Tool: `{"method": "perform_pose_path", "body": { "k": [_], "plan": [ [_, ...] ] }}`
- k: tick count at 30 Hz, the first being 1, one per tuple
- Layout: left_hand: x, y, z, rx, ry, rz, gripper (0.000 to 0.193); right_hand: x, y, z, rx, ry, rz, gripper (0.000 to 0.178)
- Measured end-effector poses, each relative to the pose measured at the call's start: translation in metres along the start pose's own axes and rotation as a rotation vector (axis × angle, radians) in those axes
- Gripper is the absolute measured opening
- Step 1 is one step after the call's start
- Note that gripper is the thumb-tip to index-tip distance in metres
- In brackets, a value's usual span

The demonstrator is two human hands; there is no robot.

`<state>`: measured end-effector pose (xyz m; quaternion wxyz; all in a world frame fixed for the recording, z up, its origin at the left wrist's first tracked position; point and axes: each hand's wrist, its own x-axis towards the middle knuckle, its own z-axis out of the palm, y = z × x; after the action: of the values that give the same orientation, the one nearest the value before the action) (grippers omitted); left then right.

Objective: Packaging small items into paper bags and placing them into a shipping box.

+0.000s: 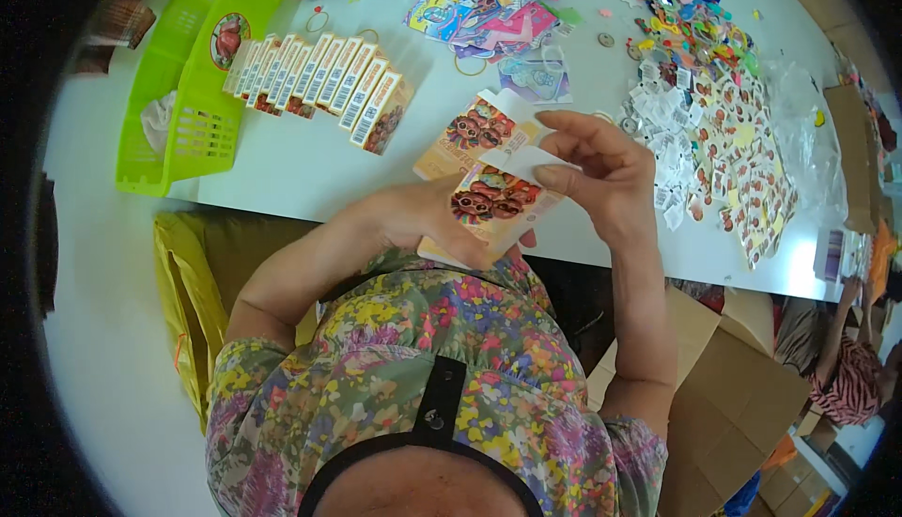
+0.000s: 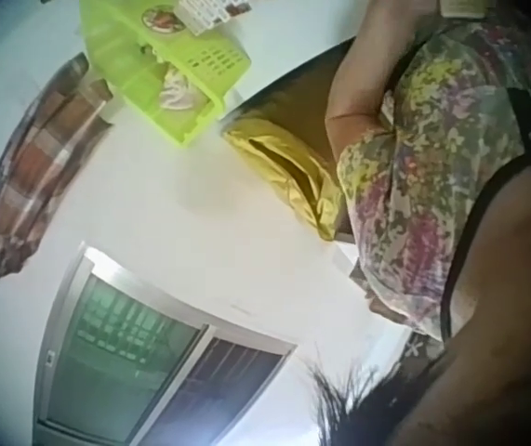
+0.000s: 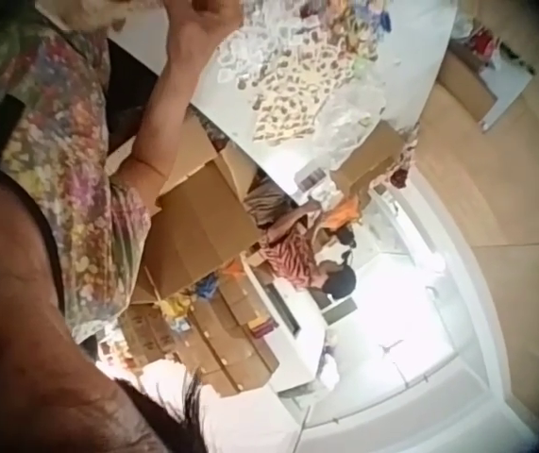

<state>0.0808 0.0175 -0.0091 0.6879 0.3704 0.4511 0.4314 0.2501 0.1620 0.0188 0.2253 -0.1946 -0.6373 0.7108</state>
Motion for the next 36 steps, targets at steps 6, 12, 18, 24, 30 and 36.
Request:
{"method": "perform_pose_path", "body": {
  "k": [6, 12, 18, 24, 30, 36],
  "plan": [
    [0.005, -0.009, 0.027, 0.016, 0.268, 0.028, 0.073, -0.04, 0.026, 0.016, -0.178, 0.229, 0.087, 0.048],
    [0.017, -0.035, 0.029, -0.059, 0.337, 0.207, 0.032, -0.057, 0.044, 0.021, -0.188, 0.406, 0.113, 0.04],
    [0.001, -0.034, 0.029, 0.007, 0.49, 0.328, 0.048, -0.052, 0.038, 0.035, -0.154, 0.362, 0.038, 0.038],
    [-0.005, -0.04, 0.03, 0.512, 0.649, 0.639, 0.06, -0.068, 0.054, 0.039, -0.319, 0.478, -0.005, 0.038],
    [-0.01, -0.044, 0.023, 0.349, 0.441, 0.554, 0.048, -0.074, 0.068, 0.021, -0.179, 0.372, -0.038, 0.02],
    [-0.003, -0.036, 0.01, 0.369, 0.432, 0.5, 0.026, -0.057, 0.053, 0.03, -0.231, 0.262, -0.005, 0.017]
  ]
}}
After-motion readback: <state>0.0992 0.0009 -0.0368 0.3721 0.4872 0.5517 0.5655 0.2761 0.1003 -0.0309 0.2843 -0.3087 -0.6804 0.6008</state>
